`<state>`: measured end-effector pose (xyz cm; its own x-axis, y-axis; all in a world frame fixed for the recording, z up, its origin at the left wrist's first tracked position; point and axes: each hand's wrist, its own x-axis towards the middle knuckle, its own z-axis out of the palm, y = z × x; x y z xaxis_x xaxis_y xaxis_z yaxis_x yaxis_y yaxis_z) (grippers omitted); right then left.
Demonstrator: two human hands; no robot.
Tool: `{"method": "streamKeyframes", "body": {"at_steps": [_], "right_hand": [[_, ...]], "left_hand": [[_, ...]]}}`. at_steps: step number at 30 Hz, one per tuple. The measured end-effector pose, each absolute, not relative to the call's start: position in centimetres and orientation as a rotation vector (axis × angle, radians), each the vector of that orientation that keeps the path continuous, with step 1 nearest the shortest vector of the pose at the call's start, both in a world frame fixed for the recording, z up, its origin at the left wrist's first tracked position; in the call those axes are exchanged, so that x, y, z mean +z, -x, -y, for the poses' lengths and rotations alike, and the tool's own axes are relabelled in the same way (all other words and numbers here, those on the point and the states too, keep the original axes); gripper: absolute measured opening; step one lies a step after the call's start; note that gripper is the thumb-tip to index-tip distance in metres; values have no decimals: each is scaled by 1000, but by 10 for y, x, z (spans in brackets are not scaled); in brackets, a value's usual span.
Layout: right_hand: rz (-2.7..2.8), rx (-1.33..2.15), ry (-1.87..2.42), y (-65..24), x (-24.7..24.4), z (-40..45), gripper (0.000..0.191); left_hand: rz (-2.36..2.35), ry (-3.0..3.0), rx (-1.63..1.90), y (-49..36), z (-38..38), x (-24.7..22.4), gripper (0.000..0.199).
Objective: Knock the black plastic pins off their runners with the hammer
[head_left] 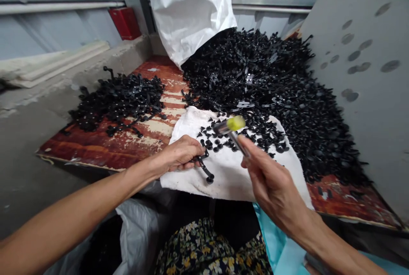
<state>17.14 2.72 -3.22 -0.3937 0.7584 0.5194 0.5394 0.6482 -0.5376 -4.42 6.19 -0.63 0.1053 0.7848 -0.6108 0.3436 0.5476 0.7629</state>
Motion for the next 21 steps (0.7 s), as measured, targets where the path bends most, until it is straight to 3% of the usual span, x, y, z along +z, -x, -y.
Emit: {"method": "streamKeyframes", "body": {"at_steps": [10,21], "right_hand": [[2137,522,1076,-171,-34,-28,53],[1576,1284,1108,-156,-26,-33,39]], "left_hand": [[-1557,-1163,356,45,-62,-10,26],[-1061,-1603,315,43,-42,5,24]]}}
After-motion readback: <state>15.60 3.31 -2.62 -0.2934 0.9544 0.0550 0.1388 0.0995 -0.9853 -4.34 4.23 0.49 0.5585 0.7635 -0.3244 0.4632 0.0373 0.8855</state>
